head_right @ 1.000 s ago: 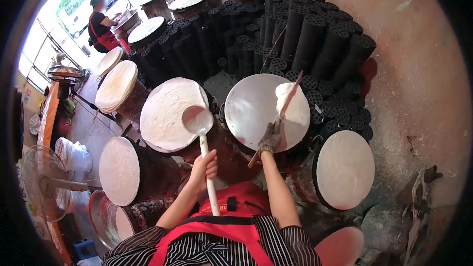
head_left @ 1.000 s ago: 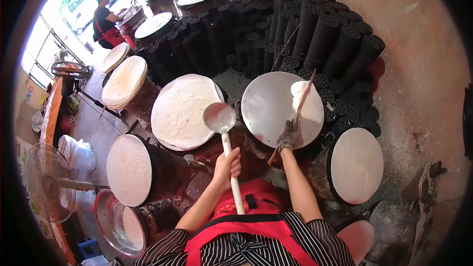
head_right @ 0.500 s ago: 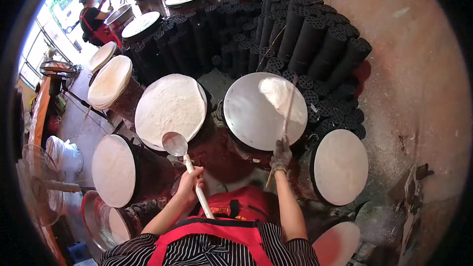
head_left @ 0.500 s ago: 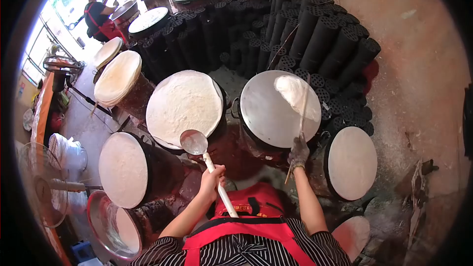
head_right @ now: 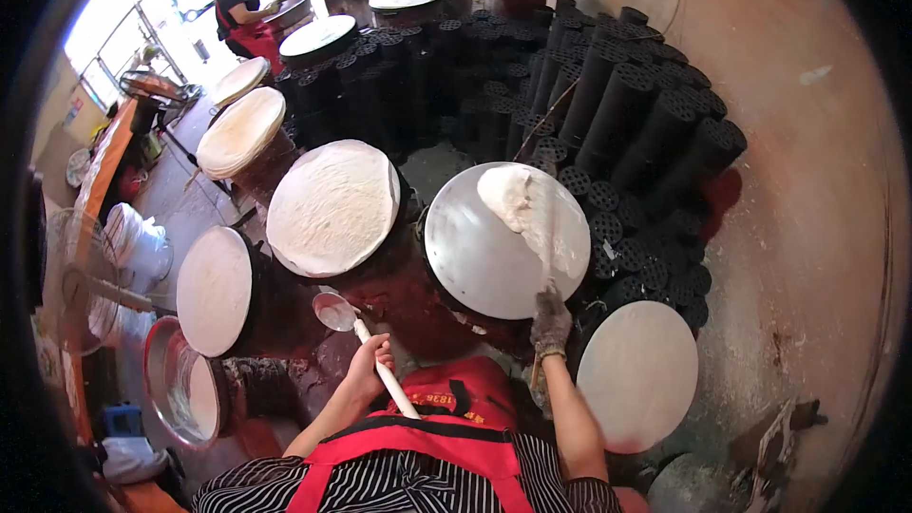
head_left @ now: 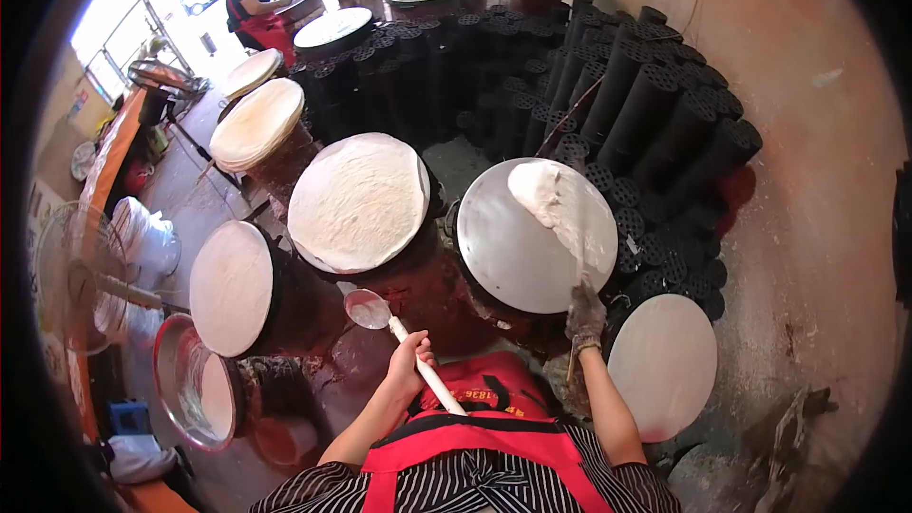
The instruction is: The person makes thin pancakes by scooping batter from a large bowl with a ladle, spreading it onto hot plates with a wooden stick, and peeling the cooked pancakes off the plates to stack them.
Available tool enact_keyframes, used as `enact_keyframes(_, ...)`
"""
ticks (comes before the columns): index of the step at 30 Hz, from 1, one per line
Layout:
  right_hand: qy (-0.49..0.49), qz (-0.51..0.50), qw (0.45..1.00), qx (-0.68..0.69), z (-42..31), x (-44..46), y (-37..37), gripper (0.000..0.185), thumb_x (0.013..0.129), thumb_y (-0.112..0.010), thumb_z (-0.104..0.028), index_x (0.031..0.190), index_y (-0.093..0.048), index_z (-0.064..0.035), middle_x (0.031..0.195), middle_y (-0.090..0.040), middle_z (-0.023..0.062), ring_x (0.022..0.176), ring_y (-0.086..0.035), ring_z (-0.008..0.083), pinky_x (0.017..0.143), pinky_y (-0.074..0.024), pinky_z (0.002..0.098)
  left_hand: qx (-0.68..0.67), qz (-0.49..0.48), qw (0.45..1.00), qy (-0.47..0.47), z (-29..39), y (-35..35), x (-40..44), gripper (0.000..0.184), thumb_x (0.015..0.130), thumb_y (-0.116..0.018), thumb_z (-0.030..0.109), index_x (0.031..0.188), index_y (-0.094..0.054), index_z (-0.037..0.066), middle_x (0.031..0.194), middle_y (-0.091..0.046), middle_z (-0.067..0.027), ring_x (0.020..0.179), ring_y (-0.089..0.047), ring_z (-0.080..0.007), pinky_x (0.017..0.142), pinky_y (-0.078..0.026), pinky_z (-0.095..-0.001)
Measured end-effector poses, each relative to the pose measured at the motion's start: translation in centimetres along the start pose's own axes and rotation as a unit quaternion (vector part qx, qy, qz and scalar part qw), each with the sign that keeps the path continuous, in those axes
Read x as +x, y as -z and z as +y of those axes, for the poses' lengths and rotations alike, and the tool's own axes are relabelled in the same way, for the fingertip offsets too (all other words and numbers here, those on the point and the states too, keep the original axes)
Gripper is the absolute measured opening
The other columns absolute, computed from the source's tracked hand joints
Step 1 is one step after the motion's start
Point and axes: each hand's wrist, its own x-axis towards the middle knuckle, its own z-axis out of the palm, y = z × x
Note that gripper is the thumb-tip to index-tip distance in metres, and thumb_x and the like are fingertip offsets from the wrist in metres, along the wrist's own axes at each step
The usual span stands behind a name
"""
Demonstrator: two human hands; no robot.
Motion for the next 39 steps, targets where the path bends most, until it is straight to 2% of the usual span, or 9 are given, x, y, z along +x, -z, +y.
enact_keyframes(1, -0.096, 0.044, 0.993, 0.059, 0.2, 0.0, 0.7, 0.04, 0.082, -0.059, -0.021, 0.118, -0.052, -0.0038, 0.1, -0.061, 0.0092, 0.087, -0.054, 0.0131, 0.08, -0.042, 0.0267, -0.013, 0.005, 1.0, -0.004, -0.7, -0.3, -0.1, 0.019, 0.083, -0.056, 0.019, 0.069, -0.047, 0.01, 0.053, -0.038, 0.0042, 0.044, -0.038, -0.0085, 0.044, -0.037, -0.0236)
enact_keyframes(4, 0.054, -0.046, 0.997, -0.031, 0.3, 1.8, 0.5, 0.041, 0.083, -0.058, -0.021, 0.118, -0.051, -0.0023, 0.103, -0.06, 0.0099, 0.091, -0.054, 0.0138, 0.083, -0.041, 0.0272, -0.018, 0.037, 0.998, -0.039, -3.1, -0.9, -0.7, 0.015, 0.082, -0.056, 0.019, 0.073, -0.051, 0.008, 0.056, -0.043, 0.0019, 0.049, -0.043, -0.011, 0.048, -0.041, -0.0253)
enact_keyframes(12, 0.066, -0.229, 0.971, -0.015, -0.1, 1.9, 1.6, 0.035, 0.083, -0.058, -0.021, 0.115, -0.056, -0.006, 0.081, -0.057, 0.0012, 0.061, -0.047, 0.0083, 0.057, -0.0411, 0.0229, -0.024, 0.136, 0.985, -0.107, -8.8, -1.5, -2.5, 0.02, 0.079, -0.057, 0.01, 0.1, -0.058, 0.009, 0.085, -0.056, -0.0038, 0.07, -0.054, -0.0165, 0.065, -0.049, -0.0315)
enact_keyframes(14, -0.208, -0.32, 0.897, 0.222, 0.1, 2.9, 6.2, 0.028, 0.084, -0.058, -0.02, 0.112, -0.059, -0.0167, 0.072, -0.054, -0.0024, 0.051, -0.047, 0.0056, 0.04, -0.0365, 0.0208, -0.045, 0.122, 0.986, -0.105, -10.1, -0.5, -2.7, 0.029, 0.079, -0.055, 0.009, 0.107, -0.057, 0.012, 0.088, -0.052, -0.0019, 0.073, -0.05, -0.0153, 0.07, -0.048, -0.0305)
enact_keyframes(19, -0.235, -0.134, 0.962, 0.031, -2.1, 7.3, 7.0, 0.031, 0.082, -0.059, -0.018, 0.109, -0.059, -0.0043, 0.088, -0.06, 0.0013, 0.067, -0.05, 0.0064, 0.057, -0.0425, 0.0231, -0.042, 0.102, 0.987, -0.118, -11.7, 0.4, -3.1, 0.033, 0.079, -0.053, 0.012, 0.111, -0.057, 0.017, 0.082, -0.044, 0.0018, 0.075, -0.044, -0.0115, 0.071, -0.044, -0.0281)
enact_keyframes(21, -0.013, -0.224, 0.974, -0.04, -1.3, 8.6, 5.6, 0.035, 0.083, -0.058, -0.021, 0.111, -0.056, -0.0012, 0.091, -0.06, 0.0035, 0.075, -0.053, 0.0098, 0.068, -0.0446, 0.0254, -0.027, 0.124, 0.984, -0.128, -12.0, -0.6, -3.6, 0.033, 0.079, -0.054, 0.013, 0.112, -0.057, 0.019, 0.082, -0.041, 0.0032, 0.074, -0.042, -0.0108, 0.068, -0.042, -0.0272)
enact_keyframes(29, -0.088, -0.443, 0.891, -0.049, 1.1, 8.8, 10.9, 0.035, 0.082, -0.058, -0.022, 0.113, -0.057, -0.006, 0.098, -0.062, 0.0145, 0.098, -0.056, 0.0163, 0.082, -0.0417, 0.0272, -0.005, 0.173, 0.977, -0.128, -11.2, -2.0, -6.1, 0.034, 0.079, -0.055, 0.016, 0.113, -0.057, 0.02, 0.084, -0.041, 0.0047, 0.077, -0.041, -0.0104, 0.072, -0.04, -0.0267)
enact_keyframes(33, -0.012, -0.319, 0.944, -0.087, -2.7, 11.8, 8.1, 0.038, 0.081, -0.06, -0.021, 0.112, -0.055, 0.0006, 0.098, -0.063, 0.0093, 0.087, -0.054, 0.0119, 0.08, -0.0419, 0.025, -0.023, 0.171, 0.975, -0.138, -10.6, -2.8, -6.6, 0.031, 0.081, -0.053, 0.013, 0.112, -0.055, 0.017, 0.067, -0.039, 0.0059, 0.061, -0.039, -0.009, 0.065, -0.042, -0.0263)
enact_keyframes(39, -0.085, -0.452, 0.887, -0.043, -3.2, 9.9, 8.8, 0.036, 0.081, -0.061, -0.018, 0.114, -0.056, -0.0029, 0.084, -0.061, 0.0014, 0.067, -0.049, 0.0066, 0.061, -0.0426, 0.0208, -0.025, 0.182, 0.973, -0.141, -11.1, -3.4, -7.4, 0.031, 0.083, -0.05, 0.009, 0.113, -0.053, 0.016, 0.057, -0.036, 0.0068, 0.052, -0.038, -0.008, 0.059, -0.042, -0.0243)
